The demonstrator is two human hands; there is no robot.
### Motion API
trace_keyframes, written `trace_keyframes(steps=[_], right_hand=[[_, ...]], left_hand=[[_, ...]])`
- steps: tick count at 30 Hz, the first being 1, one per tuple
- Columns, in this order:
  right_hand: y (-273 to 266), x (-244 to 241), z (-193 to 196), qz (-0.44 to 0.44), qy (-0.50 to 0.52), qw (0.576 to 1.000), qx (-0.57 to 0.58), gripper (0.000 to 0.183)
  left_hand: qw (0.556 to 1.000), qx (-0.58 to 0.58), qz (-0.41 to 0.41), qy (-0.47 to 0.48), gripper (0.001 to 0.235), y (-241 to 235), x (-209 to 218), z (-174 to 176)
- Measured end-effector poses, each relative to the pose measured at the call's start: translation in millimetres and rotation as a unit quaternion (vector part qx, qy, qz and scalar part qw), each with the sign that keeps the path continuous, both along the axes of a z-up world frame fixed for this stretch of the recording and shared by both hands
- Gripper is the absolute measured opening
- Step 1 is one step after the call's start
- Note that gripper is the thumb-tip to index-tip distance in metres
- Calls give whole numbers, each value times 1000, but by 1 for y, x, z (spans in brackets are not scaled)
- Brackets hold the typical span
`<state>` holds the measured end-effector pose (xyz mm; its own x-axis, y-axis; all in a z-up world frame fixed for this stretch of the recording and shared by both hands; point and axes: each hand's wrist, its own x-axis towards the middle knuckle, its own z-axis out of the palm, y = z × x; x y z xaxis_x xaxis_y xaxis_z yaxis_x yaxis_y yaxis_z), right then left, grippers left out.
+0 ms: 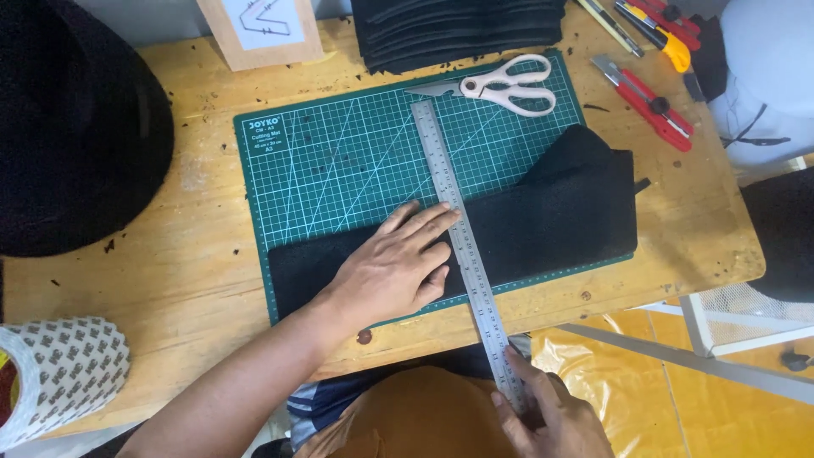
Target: The person measures and cuts a piece of black fabric using a ruler and a utility knife on a green cutting mat. They then use scissors to trim the edges of the cut fabric piece.
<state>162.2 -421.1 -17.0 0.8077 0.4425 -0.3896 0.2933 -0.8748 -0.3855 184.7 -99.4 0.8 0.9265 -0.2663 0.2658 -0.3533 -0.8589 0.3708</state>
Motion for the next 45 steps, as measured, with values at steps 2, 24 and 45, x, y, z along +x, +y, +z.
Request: trace_keyframes(steps=[2, 24, 45], right_hand=[[-3, 1, -5, 6, -7, 1000, 19, 74], [-7, 7, -19, 89, -56, 990, 95, 70], [3, 22, -22, 166, -173, 957, 163, 59]], left_hand=[[1000, 3, -4, 2, 24, 0, 1, 1], [995, 77, -14, 61, 28, -3, 9, 3], [994, 104, 15, 43, 59, -16, 13, 2]])
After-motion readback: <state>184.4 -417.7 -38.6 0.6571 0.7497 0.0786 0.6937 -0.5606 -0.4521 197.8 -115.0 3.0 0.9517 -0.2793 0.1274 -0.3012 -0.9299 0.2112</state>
